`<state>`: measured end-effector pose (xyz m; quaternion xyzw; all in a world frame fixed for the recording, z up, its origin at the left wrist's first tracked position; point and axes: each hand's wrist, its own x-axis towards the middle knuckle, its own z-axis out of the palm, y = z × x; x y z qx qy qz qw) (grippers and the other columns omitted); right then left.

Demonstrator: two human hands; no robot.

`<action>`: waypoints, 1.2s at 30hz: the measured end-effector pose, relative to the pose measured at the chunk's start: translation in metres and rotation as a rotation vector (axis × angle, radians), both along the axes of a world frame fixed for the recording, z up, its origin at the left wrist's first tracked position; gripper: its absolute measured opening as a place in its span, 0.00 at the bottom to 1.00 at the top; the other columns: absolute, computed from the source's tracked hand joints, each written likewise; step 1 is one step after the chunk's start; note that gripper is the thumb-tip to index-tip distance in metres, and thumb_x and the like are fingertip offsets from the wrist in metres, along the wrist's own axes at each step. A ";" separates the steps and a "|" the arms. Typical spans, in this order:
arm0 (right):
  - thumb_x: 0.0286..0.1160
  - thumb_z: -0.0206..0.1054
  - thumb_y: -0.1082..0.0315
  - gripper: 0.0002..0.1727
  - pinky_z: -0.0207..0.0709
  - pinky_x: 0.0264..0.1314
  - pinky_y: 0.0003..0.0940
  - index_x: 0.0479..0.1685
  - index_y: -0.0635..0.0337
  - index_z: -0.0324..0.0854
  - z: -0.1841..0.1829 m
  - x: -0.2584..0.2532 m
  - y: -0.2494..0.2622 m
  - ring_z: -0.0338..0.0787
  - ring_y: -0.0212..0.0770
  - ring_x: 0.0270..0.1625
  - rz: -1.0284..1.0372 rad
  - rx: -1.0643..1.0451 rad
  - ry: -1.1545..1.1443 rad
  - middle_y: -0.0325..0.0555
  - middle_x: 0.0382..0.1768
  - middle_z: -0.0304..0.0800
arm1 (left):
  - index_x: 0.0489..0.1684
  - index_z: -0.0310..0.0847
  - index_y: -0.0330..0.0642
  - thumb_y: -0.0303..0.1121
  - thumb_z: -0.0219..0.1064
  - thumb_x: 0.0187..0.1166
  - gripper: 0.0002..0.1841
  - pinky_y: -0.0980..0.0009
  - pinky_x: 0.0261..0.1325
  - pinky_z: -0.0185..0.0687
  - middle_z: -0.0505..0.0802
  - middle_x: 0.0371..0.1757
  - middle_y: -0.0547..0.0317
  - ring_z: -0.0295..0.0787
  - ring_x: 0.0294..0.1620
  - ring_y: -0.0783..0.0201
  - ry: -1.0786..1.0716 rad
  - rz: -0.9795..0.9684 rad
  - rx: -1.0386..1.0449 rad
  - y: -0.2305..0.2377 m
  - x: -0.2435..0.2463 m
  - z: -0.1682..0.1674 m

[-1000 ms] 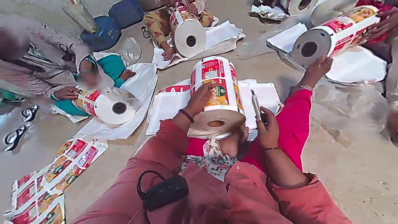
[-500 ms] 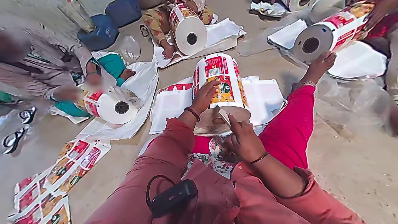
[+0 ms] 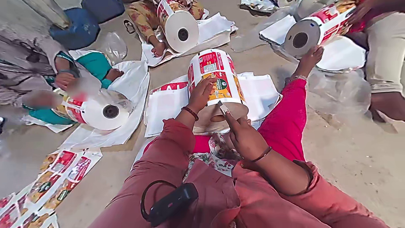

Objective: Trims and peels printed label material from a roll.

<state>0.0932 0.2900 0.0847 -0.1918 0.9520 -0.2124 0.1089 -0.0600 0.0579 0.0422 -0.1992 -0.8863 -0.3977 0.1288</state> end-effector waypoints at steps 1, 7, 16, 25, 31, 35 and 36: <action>0.89 0.48 0.62 0.35 0.84 0.51 0.55 0.97 0.44 0.49 0.002 0.000 0.000 0.90 0.59 0.50 -0.002 0.005 -0.014 0.65 0.63 0.80 | 0.78 0.78 0.42 0.46 0.35 0.94 0.30 0.55 0.94 0.53 0.81 0.82 0.52 0.65 0.91 0.56 0.001 0.001 -0.002 0.000 0.000 0.000; 0.89 0.49 0.61 0.35 0.84 0.52 0.57 0.97 0.45 0.50 0.008 -0.001 0.000 0.90 0.59 0.48 0.010 0.011 -0.044 0.66 0.62 0.80 | 0.78 0.78 0.42 0.44 0.36 0.95 0.29 0.53 0.91 0.58 0.83 0.79 0.50 0.71 0.87 0.56 0.020 -0.006 -0.008 -0.001 0.000 0.000; 0.88 0.48 0.61 0.34 0.84 0.45 0.55 0.96 0.42 0.54 0.008 0.000 0.001 0.90 0.57 0.43 -0.018 0.041 0.039 0.63 0.56 0.83 | 0.76 0.79 0.39 0.43 0.37 0.94 0.28 0.54 0.90 0.61 0.85 0.78 0.51 0.72 0.86 0.57 0.025 0.001 0.034 -0.001 0.002 0.000; 0.88 0.51 0.62 0.34 0.84 0.48 0.55 0.95 0.43 0.56 0.008 0.000 0.002 0.90 0.57 0.46 -0.033 0.023 0.040 0.62 0.56 0.83 | 0.63 0.83 0.35 0.43 0.35 0.94 0.29 0.55 0.91 0.58 0.84 0.79 0.48 0.69 0.88 0.54 0.053 -0.008 0.008 -0.001 0.000 -0.002; 0.87 0.56 0.66 0.35 0.85 0.43 0.58 0.94 0.50 0.56 0.017 -0.011 0.021 0.90 0.60 0.42 -0.108 -0.097 0.114 0.65 0.58 0.83 | 0.52 0.87 0.34 0.42 0.35 0.95 0.30 0.54 0.93 0.53 0.85 0.77 0.47 0.65 0.90 0.53 0.085 -0.044 0.004 0.000 0.000 0.000; 0.86 0.54 0.65 0.32 0.83 0.48 0.57 0.92 0.47 0.62 0.012 -0.006 0.019 0.89 0.56 0.48 -0.005 -0.158 0.098 0.59 0.51 0.86 | 0.53 0.90 0.37 0.40 0.38 0.95 0.28 0.52 0.91 0.56 0.86 0.76 0.48 0.69 0.88 0.51 0.115 -0.050 0.000 0.000 0.002 0.000; 0.86 0.53 0.64 0.32 0.83 0.50 0.57 0.92 0.47 0.62 0.009 -0.004 0.015 0.89 0.56 0.49 0.013 -0.148 0.097 0.59 0.51 0.86 | 0.53 0.91 0.38 0.40 0.39 0.94 0.28 0.51 0.91 0.57 0.86 0.76 0.48 0.69 0.87 0.50 0.117 -0.051 -0.002 0.001 0.001 0.000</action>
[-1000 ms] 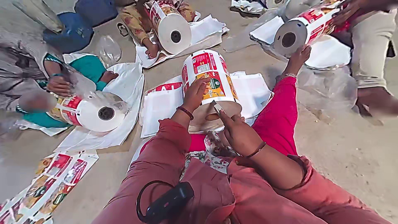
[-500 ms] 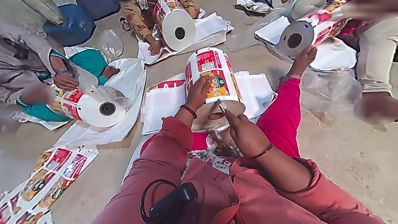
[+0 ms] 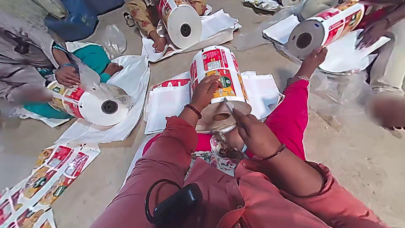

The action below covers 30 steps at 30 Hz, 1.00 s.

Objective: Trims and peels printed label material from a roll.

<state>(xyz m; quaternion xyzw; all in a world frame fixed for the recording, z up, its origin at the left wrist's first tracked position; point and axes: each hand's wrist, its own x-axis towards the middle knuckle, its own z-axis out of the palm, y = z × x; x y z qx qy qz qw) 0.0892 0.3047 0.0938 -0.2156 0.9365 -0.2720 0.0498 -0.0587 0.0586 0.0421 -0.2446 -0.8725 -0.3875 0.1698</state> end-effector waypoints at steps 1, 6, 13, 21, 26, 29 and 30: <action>0.86 0.52 0.64 0.33 0.83 0.49 0.56 0.93 0.46 0.61 -0.002 0.001 -0.004 0.89 0.56 0.49 0.012 0.019 -0.002 0.58 0.51 0.86 | 0.52 0.92 0.40 0.41 0.40 0.94 0.28 0.51 0.90 0.57 0.86 0.76 0.48 0.69 0.87 0.50 -0.006 -0.002 0.002 0.001 0.000 0.000; 0.87 0.51 0.63 0.33 0.83 0.47 0.57 0.94 0.45 0.59 -0.007 -0.003 -0.010 0.89 0.57 0.46 -0.019 0.075 -0.010 0.60 0.53 0.85 | 0.55 0.94 0.49 0.46 0.43 0.94 0.27 0.49 0.90 0.60 0.85 0.78 0.51 0.66 0.89 0.49 -0.029 -0.001 -0.018 0.000 0.002 0.001; 0.87 0.51 0.64 0.33 0.82 0.48 0.58 0.94 0.44 0.58 0.000 -0.003 -0.008 0.88 0.58 0.48 -0.016 0.078 -0.052 0.61 0.55 0.84 | 0.69 0.82 0.35 0.45 0.40 0.94 0.28 0.53 0.91 0.58 0.85 0.77 0.48 0.70 0.87 0.52 -0.017 0.029 -0.044 -0.001 0.000 0.002; 0.88 0.51 0.63 0.33 0.82 0.48 0.59 0.94 0.44 0.57 -0.002 -0.005 -0.011 0.89 0.59 0.48 -0.027 0.122 -0.044 0.61 0.55 0.84 | 0.62 0.84 0.35 0.44 0.40 0.93 0.27 0.53 0.90 0.61 0.86 0.76 0.49 0.71 0.87 0.53 -0.011 0.034 -0.025 -0.001 0.000 0.000; 0.86 0.53 0.64 0.34 0.82 0.50 0.61 0.94 0.45 0.57 0.002 -0.007 -0.010 0.89 0.61 0.50 -0.056 0.125 -0.059 0.63 0.55 0.84 | 0.69 0.82 0.35 0.44 0.40 0.94 0.28 0.53 0.90 0.60 0.84 0.78 0.49 0.71 0.86 0.54 -0.023 0.042 -0.042 -0.001 0.001 0.000; 0.86 0.55 0.65 0.35 0.82 0.50 0.60 0.94 0.46 0.57 0.004 -0.009 -0.010 0.89 0.60 0.49 -0.059 0.106 -0.081 0.64 0.56 0.83 | 0.60 0.84 0.32 0.43 0.40 0.94 0.27 0.55 0.88 0.64 0.84 0.78 0.48 0.74 0.84 0.55 -0.016 0.040 -0.044 -0.001 0.001 0.000; 0.86 0.55 0.65 0.35 0.82 0.50 0.60 0.94 0.47 0.57 0.005 -0.010 -0.010 0.89 0.60 0.49 -0.063 0.103 -0.088 0.64 0.56 0.83 | 0.57 0.85 0.32 0.43 0.40 0.94 0.27 0.55 0.88 0.63 0.84 0.77 0.48 0.74 0.84 0.55 -0.011 0.036 -0.048 -0.001 0.001 0.000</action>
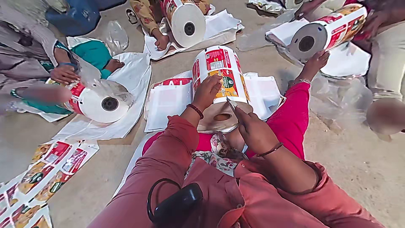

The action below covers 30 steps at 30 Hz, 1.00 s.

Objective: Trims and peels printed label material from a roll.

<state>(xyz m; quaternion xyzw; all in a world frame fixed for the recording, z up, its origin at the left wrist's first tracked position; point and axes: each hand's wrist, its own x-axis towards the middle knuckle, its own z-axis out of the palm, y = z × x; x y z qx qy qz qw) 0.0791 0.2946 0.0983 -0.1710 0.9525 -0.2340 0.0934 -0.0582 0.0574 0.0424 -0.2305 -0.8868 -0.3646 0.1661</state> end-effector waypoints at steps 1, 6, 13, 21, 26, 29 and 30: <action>0.86 0.55 0.65 0.35 0.82 0.50 0.61 0.94 0.47 0.57 0.000 0.000 -0.001 0.89 0.61 0.50 -0.006 -0.001 -0.003 0.64 0.57 0.83 | 0.56 0.85 0.32 0.43 0.40 0.94 0.27 0.55 0.88 0.64 0.85 0.77 0.48 0.74 0.85 0.55 0.003 -0.005 -0.003 0.000 0.000 0.000; 0.86 0.54 0.66 0.35 0.84 0.44 0.60 0.95 0.47 0.56 0.001 -0.002 0.004 0.90 0.61 0.44 -0.055 0.001 0.067 0.65 0.57 0.83 | 0.59 0.88 0.37 0.47 0.40 0.94 0.29 0.51 0.88 0.63 0.84 0.78 0.49 0.71 0.86 0.52 0.003 -0.011 -0.015 -0.001 0.001 0.000; 0.82 0.55 0.68 0.36 0.84 0.54 0.63 0.93 0.54 0.56 -0.013 -0.013 0.012 0.90 0.60 0.57 -0.087 -0.224 0.180 0.62 0.66 0.82 | 0.56 0.91 0.45 0.46 0.43 0.94 0.27 0.49 0.90 0.58 0.85 0.77 0.51 0.69 0.88 0.50 0.034 -0.024 -0.049 0.002 0.003 0.003; 0.70 0.77 0.59 0.28 0.83 0.53 0.61 0.65 0.67 0.79 -0.003 -0.055 -0.013 0.89 0.60 0.53 -0.177 -0.244 0.289 0.62 0.56 0.86 | 0.53 0.93 0.45 0.45 0.42 0.95 0.27 0.50 0.89 0.60 0.87 0.75 0.49 0.70 0.86 0.49 0.036 -0.018 0.004 0.004 0.006 0.005; 0.64 0.83 0.53 0.32 0.82 0.53 0.63 0.59 0.66 0.78 -0.008 -0.086 -0.031 0.90 0.61 0.52 -0.164 -0.200 0.205 0.61 0.49 0.87 | 0.59 0.87 0.34 0.38 0.42 0.94 0.25 0.54 0.91 0.56 0.88 0.73 0.46 0.71 0.86 0.50 0.004 0.028 0.027 0.005 0.013 0.012; 0.62 0.84 0.54 0.30 0.82 0.50 0.62 0.56 0.65 0.79 -0.011 -0.092 -0.031 0.90 0.59 0.48 -0.156 -0.196 0.209 0.58 0.44 0.88 | 0.65 0.85 0.35 0.41 0.39 0.95 0.27 0.55 0.90 0.60 0.89 0.72 0.48 0.74 0.84 0.52 0.021 0.026 0.029 0.001 0.009 0.005; 0.62 0.83 0.54 0.29 0.82 0.48 0.61 0.54 0.64 0.79 -0.012 -0.094 -0.030 0.90 0.58 0.46 -0.145 -0.193 0.223 0.57 0.42 0.87 | 0.65 0.85 0.35 0.41 0.38 0.95 0.27 0.55 0.90 0.61 0.89 0.71 0.48 0.75 0.84 0.52 0.037 0.019 0.032 0.000 0.008 0.004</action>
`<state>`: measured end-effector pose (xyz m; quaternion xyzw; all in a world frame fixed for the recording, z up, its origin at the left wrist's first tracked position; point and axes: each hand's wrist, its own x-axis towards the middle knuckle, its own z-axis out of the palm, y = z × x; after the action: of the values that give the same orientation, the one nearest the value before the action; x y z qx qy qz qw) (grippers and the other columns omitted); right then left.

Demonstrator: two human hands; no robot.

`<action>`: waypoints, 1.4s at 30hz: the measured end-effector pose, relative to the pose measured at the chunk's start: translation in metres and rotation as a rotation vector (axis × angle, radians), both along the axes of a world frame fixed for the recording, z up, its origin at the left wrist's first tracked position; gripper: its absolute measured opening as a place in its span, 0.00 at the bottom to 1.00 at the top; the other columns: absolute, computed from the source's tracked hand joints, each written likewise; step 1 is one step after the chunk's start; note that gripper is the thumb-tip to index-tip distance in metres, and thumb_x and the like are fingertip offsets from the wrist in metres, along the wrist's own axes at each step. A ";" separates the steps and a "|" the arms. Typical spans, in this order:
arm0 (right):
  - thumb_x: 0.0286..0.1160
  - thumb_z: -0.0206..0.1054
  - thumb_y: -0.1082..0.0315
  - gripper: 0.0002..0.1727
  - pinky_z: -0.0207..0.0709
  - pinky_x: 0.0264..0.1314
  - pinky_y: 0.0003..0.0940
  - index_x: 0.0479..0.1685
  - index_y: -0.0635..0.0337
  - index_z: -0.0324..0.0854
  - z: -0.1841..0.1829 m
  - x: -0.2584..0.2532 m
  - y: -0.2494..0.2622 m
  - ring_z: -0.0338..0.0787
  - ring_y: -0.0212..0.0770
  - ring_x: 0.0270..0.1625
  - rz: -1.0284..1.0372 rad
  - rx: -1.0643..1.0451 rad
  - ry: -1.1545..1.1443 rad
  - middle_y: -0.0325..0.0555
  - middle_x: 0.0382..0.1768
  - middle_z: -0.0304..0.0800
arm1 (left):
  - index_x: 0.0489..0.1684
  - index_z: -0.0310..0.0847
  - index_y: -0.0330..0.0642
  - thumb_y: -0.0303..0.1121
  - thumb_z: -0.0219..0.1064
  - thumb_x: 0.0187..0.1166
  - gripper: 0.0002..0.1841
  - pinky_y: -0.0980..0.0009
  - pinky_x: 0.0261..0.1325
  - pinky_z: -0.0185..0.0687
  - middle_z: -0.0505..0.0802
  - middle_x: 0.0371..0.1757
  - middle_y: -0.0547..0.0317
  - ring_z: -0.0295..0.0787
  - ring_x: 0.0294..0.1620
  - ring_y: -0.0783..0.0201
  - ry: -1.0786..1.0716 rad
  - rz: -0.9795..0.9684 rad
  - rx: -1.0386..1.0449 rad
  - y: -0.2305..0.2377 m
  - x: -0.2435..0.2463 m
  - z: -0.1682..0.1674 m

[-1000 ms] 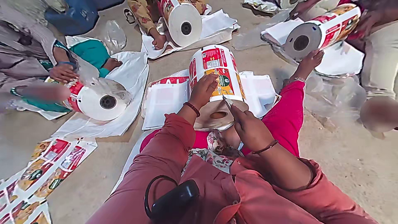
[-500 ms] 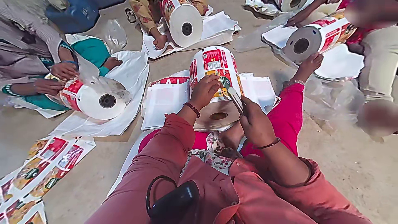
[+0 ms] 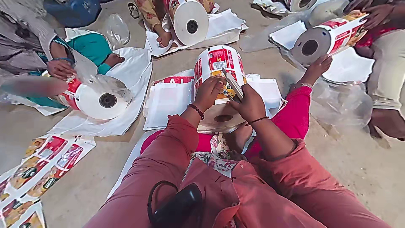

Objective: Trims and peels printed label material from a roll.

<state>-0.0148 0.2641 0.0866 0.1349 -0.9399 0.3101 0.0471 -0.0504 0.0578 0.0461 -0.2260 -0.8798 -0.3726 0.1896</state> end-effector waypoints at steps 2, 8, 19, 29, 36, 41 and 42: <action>0.62 0.83 0.54 0.28 0.81 0.47 0.61 0.52 0.64 0.79 0.000 -0.002 0.001 0.89 0.58 0.44 0.021 0.010 0.014 0.57 0.40 0.87 | 0.63 0.86 0.34 0.41 0.39 0.95 0.27 0.55 0.90 0.60 0.90 0.70 0.47 0.76 0.83 0.51 0.017 -0.001 0.014 0.001 0.001 0.000; 0.65 0.81 0.57 0.23 0.80 0.47 0.63 0.53 0.62 0.80 0.002 -0.013 0.010 0.90 0.56 0.42 0.035 -0.068 -0.029 0.54 0.37 0.89 | 0.61 0.87 0.37 0.42 0.38 0.94 0.28 0.54 0.90 0.60 0.89 0.71 0.50 0.73 0.85 0.53 -0.015 -0.014 0.038 -0.001 -0.007 -0.006; 0.64 0.80 0.66 0.20 0.80 0.41 0.43 0.49 0.62 0.76 -0.020 -0.032 0.018 0.84 0.38 0.33 -0.065 -0.491 -0.189 0.45 0.33 0.85 | 0.35 0.92 0.39 0.51 0.46 0.91 0.31 0.48 0.88 0.61 0.87 0.74 0.45 0.76 0.82 0.48 0.105 -0.169 0.009 -0.005 -0.005 -0.006; 0.63 0.81 0.65 0.19 0.77 0.38 0.37 0.44 0.58 0.74 -0.034 -0.037 0.026 0.82 0.33 0.31 -0.021 -0.598 -0.175 0.39 0.29 0.82 | 0.46 0.94 0.54 0.63 0.43 0.88 0.32 0.39 0.89 0.51 0.86 0.75 0.52 0.68 0.87 0.46 0.125 -0.243 -0.213 0.000 0.000 0.000; 0.62 0.81 0.67 0.19 0.79 0.40 0.35 0.46 0.58 0.74 -0.038 -0.039 0.032 0.83 0.32 0.32 0.002 -0.708 -0.203 0.39 0.30 0.83 | 0.37 0.89 0.47 0.59 0.44 0.89 0.31 0.37 0.88 0.51 0.87 0.69 0.47 0.66 0.87 0.44 0.121 -0.267 -0.231 0.002 -0.002 0.002; 0.67 0.75 0.71 0.17 0.82 0.35 0.29 0.50 0.58 0.72 -0.043 -0.040 0.034 0.85 0.30 0.31 -0.031 -0.946 -0.242 0.39 0.34 0.86 | 0.38 0.83 0.43 0.55 0.41 0.91 0.29 0.43 0.88 0.55 0.79 0.78 0.42 0.66 0.87 0.45 0.075 -0.222 -0.196 0.003 -0.004 0.001; 0.68 0.74 0.73 0.17 0.81 0.34 0.28 0.50 0.58 0.71 -0.044 -0.040 0.035 0.85 0.30 0.30 -0.035 -1.001 -0.243 0.38 0.34 0.86 | 0.45 0.86 0.44 0.55 0.41 0.92 0.29 0.43 0.89 0.55 0.77 0.81 0.41 0.65 0.88 0.45 0.060 -0.213 -0.191 0.003 -0.003 0.002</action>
<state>-0.0546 0.2990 0.0428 0.0433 -0.6772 0.7345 0.0013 -0.0533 0.0613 0.0480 -0.3462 -0.8763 -0.2982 0.1528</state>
